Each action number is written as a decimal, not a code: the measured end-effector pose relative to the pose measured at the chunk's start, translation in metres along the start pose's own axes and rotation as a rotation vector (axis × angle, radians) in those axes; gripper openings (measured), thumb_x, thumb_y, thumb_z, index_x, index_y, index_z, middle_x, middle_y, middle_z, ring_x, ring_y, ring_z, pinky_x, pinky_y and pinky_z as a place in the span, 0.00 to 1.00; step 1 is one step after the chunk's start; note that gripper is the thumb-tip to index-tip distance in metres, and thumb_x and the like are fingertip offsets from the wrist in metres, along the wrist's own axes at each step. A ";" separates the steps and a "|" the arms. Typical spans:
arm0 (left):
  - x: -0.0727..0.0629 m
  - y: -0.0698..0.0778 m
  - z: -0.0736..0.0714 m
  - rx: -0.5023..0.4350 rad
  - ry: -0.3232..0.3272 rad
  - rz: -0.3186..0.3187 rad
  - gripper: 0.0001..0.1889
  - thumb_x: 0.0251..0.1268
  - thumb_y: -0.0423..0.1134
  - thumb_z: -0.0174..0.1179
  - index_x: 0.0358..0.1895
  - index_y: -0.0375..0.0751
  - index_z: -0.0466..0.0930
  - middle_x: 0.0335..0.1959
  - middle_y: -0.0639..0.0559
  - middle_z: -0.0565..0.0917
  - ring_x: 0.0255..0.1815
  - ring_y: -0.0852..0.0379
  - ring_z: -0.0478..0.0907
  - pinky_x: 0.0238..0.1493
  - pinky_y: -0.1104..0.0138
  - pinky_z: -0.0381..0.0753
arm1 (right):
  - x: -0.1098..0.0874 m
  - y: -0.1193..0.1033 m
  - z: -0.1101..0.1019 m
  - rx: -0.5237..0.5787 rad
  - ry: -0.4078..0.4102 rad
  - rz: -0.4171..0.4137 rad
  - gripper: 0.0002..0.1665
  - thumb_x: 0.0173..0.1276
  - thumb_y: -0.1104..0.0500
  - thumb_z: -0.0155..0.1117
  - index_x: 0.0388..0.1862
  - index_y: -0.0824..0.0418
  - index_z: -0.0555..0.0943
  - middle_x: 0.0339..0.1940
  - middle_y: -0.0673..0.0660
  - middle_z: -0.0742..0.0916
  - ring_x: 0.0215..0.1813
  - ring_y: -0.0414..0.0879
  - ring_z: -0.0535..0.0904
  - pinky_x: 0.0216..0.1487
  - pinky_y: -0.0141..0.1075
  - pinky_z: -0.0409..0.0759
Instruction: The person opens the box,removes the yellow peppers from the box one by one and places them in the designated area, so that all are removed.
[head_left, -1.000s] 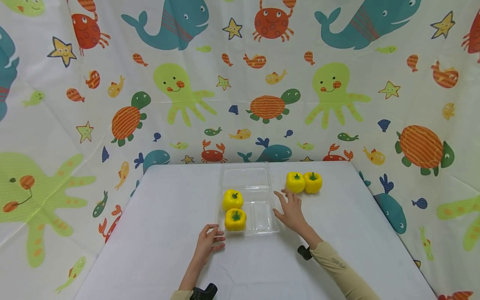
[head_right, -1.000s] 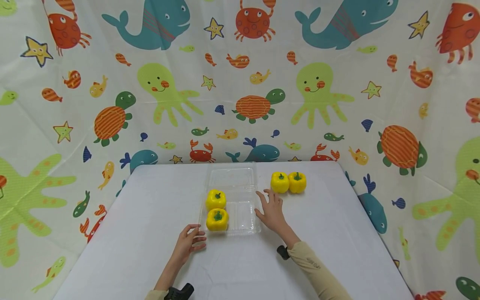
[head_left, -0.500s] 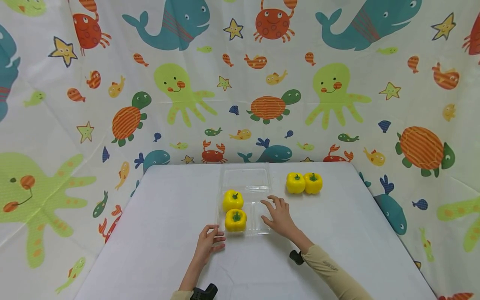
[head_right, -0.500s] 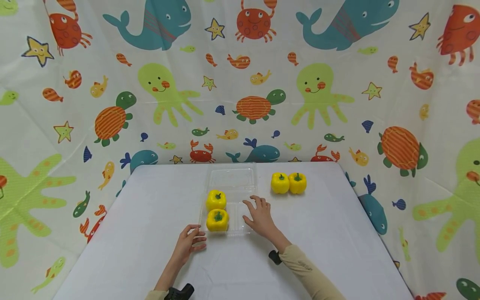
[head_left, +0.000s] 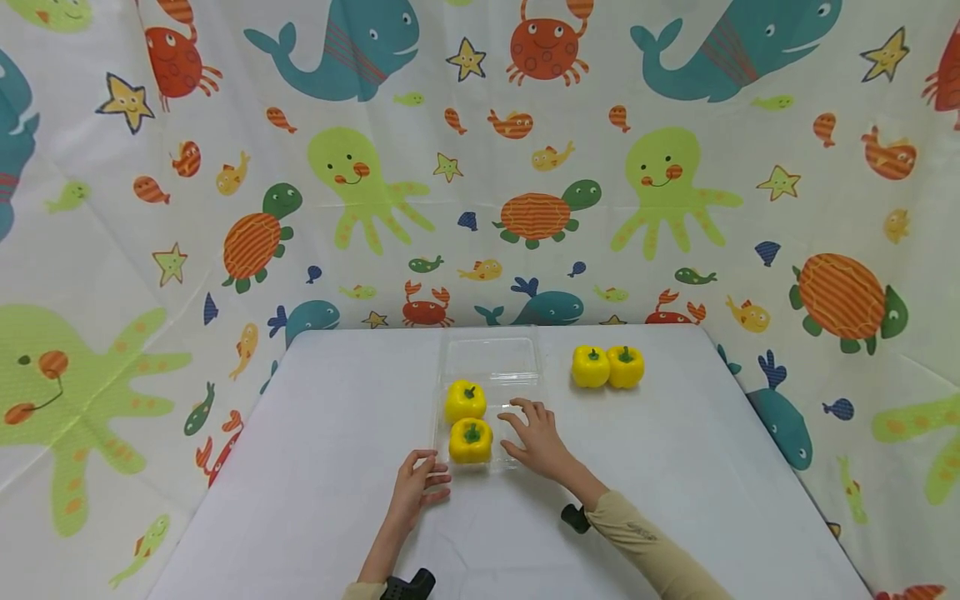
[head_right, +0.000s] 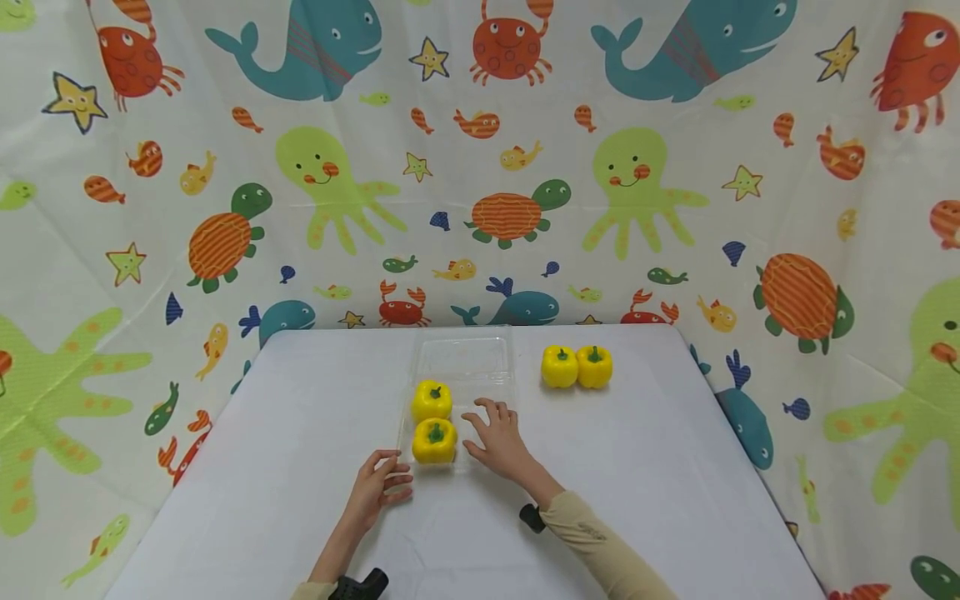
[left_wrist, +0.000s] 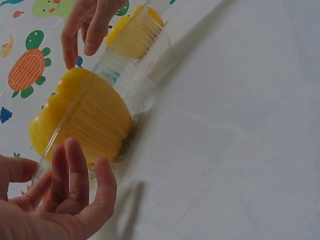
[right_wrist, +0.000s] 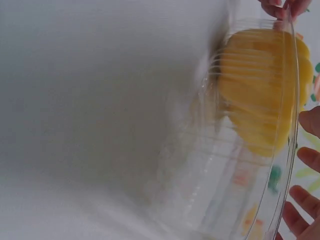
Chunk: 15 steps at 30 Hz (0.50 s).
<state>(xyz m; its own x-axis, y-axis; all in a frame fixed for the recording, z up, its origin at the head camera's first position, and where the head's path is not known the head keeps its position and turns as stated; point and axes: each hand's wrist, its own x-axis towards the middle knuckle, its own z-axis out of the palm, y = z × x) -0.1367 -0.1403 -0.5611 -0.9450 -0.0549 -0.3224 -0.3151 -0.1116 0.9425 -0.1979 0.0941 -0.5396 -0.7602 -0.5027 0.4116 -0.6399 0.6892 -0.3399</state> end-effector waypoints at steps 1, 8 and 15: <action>0.000 0.000 0.000 -0.003 0.002 -0.001 0.19 0.69 0.43 0.43 0.55 0.32 0.61 0.35 0.44 0.79 0.30 0.58 0.81 0.34 0.60 0.82 | 0.001 -0.002 0.000 0.002 -0.008 -0.002 0.23 0.57 0.53 0.63 0.52 0.55 0.73 0.58 0.62 0.69 0.52 0.52 0.62 0.45 0.45 0.61; 0.000 -0.001 0.000 -0.010 -0.003 0.001 0.20 0.69 0.44 0.42 0.55 0.32 0.60 0.34 0.45 0.79 0.30 0.58 0.80 0.34 0.60 0.82 | 0.007 -0.011 0.005 -0.023 -0.033 -0.024 0.23 0.58 0.51 0.62 0.53 0.53 0.73 0.59 0.58 0.69 0.53 0.50 0.62 0.46 0.44 0.62; 0.000 0.000 0.000 -0.030 -0.016 -0.002 0.20 0.69 0.44 0.42 0.55 0.32 0.60 0.34 0.45 0.80 0.30 0.58 0.81 0.34 0.60 0.82 | 0.014 -0.020 0.008 0.005 -0.044 -0.031 0.24 0.60 0.50 0.60 0.54 0.56 0.73 0.60 0.59 0.70 0.56 0.52 0.64 0.49 0.48 0.62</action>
<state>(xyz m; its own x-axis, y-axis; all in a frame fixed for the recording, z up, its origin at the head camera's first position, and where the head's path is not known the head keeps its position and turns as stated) -0.1369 -0.1405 -0.5607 -0.9456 -0.0391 -0.3230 -0.3147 -0.1418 0.9385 -0.1968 0.0691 -0.5343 -0.7441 -0.5463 0.3845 -0.6637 0.6703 -0.3320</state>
